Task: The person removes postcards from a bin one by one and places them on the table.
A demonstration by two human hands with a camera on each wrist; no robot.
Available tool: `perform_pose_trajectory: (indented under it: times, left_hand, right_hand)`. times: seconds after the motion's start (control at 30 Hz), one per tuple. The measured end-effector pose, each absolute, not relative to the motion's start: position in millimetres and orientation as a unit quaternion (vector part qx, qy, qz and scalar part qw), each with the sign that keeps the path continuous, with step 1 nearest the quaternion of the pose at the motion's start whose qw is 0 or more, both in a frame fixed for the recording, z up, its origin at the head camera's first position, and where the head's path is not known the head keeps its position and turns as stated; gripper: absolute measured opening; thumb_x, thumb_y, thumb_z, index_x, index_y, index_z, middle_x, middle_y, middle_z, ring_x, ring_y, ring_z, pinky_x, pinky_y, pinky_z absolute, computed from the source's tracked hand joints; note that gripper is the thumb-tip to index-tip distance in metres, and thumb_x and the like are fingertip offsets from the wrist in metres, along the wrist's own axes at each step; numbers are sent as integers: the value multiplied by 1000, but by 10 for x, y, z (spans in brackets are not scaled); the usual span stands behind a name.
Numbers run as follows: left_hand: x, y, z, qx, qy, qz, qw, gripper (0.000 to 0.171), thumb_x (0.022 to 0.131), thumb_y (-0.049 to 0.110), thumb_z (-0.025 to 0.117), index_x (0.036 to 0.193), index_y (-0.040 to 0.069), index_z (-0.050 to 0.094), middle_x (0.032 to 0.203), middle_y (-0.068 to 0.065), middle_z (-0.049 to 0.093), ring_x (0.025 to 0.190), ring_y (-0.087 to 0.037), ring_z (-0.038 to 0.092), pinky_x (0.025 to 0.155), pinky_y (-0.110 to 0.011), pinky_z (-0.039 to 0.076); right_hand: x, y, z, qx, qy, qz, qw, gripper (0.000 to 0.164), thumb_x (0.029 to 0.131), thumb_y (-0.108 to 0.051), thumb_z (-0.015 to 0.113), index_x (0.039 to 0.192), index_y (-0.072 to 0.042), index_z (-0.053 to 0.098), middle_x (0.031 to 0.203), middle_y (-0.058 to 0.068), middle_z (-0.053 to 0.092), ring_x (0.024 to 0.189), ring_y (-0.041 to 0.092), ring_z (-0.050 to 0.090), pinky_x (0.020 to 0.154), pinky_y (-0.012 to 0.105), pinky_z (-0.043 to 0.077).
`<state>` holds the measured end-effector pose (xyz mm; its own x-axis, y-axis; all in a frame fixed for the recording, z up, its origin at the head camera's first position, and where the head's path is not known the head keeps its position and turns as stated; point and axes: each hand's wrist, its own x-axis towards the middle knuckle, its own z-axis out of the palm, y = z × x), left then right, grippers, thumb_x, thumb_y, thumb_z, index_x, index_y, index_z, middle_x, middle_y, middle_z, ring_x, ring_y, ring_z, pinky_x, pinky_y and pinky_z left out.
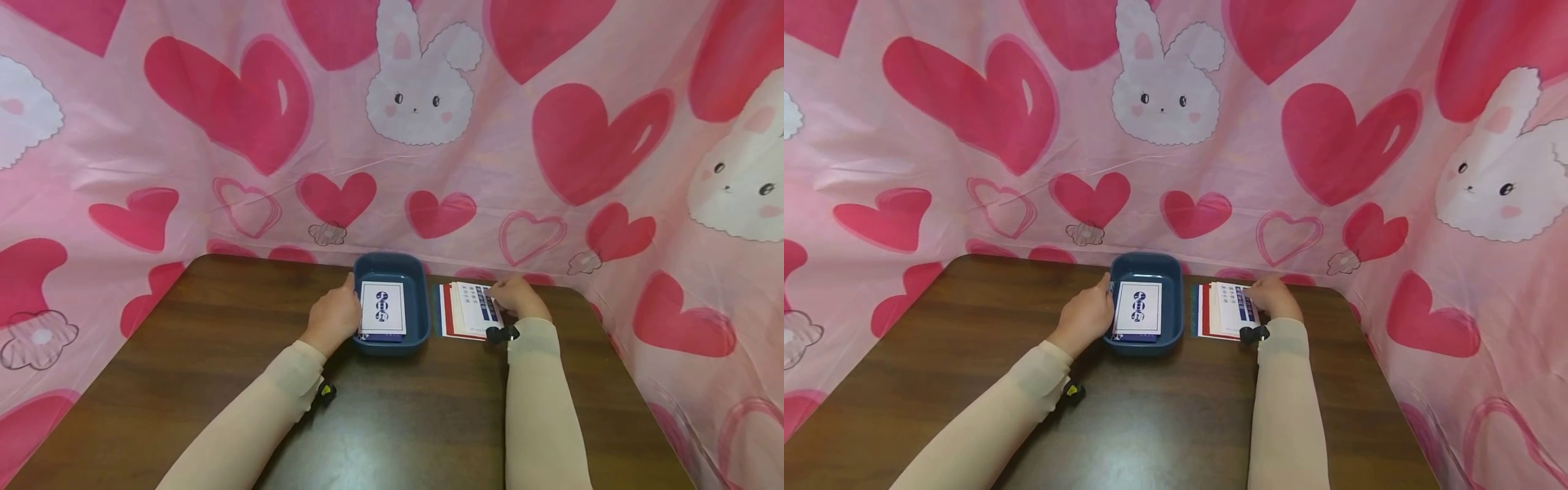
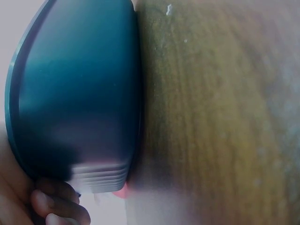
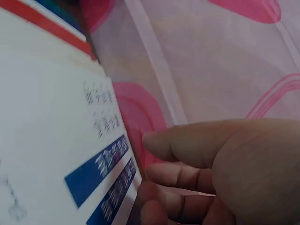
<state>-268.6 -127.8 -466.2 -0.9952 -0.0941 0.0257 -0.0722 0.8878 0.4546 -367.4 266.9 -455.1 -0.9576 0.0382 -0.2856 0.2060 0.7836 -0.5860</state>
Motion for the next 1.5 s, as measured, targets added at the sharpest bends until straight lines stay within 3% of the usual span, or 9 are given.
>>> perform_pose_trajectory:
  times: [0.17,0.5,0.7,0.77,0.93,1.17,1.33,1.5]
  left_hand:
    - [-2687,-1279,-4656,39,-970,-240,24,67,118,32,52,177,6,37,123,-21,82,80,-32,71,75,-51,67]
    - [-2689,-1274,-4632,45,-969,-240,19,67,118,32,52,178,7,36,121,-21,82,77,-31,70,71,-48,65]
    - [-2727,-1204,-4637,39,-969,-243,18,66,118,32,51,178,8,36,122,-22,82,80,-33,72,75,-51,66]
    - [-2728,-1193,-4644,29,-968,-247,17,67,118,32,51,178,7,36,127,-23,81,82,-33,72,76,-52,67]
    - [-2703,-1233,-4650,35,-968,-249,14,67,118,31,51,178,7,36,127,-23,81,76,-32,69,70,-48,64]
    - [-2684,-1322,-4636,39,-969,-245,12,67,118,32,50,178,7,36,131,-25,80,81,-34,72,76,-53,66]
    - [-2693,-1316,-4634,35,-968,-248,7,66,118,31,50,178,7,37,126,-24,81,79,-34,71,73,-52,65]
    - [-2698,-1304,-4651,38,-967,-250,12,65,118,31,49,178,8,37,117,-21,82,74,-31,68,71,-50,64]
  right_hand:
    - [-3691,2582,-4449,35,934,-332,124,37,111,-38,69,123,-3,74,108,12,68,106,30,62,84,38,56]
    - [-3574,2156,-4171,-58,935,-337,97,41,110,-43,71,130,-7,75,119,18,74,106,32,68,91,43,61]
    - [-3472,1807,-4050,-105,921,-365,90,41,108,-43,75,132,-10,75,121,20,77,110,46,75,84,41,66]
    - [-3430,1688,-4017,-114,913,-382,90,37,108,-39,75,131,-10,75,118,20,79,107,45,77,83,43,67]
    - [-3377,1272,-3981,-138,896,-403,124,37,110,-32,76,135,-6,73,115,20,82,97,32,83,84,43,71]
    - [-3450,740,-3948,-145,902,-362,183,45,109,-27,76,146,-2,68,123,25,82,101,35,86,83,39,71]
    - [-3543,527,-3907,-138,921,-304,201,38,107,-21,75,138,-1,69,117,23,80,97,33,84,83,41,71]
    - [-3670,353,-3970,-135,952,-192,198,30,103,-21,79,122,3,76,101,20,80,81,33,82,73,43,70]
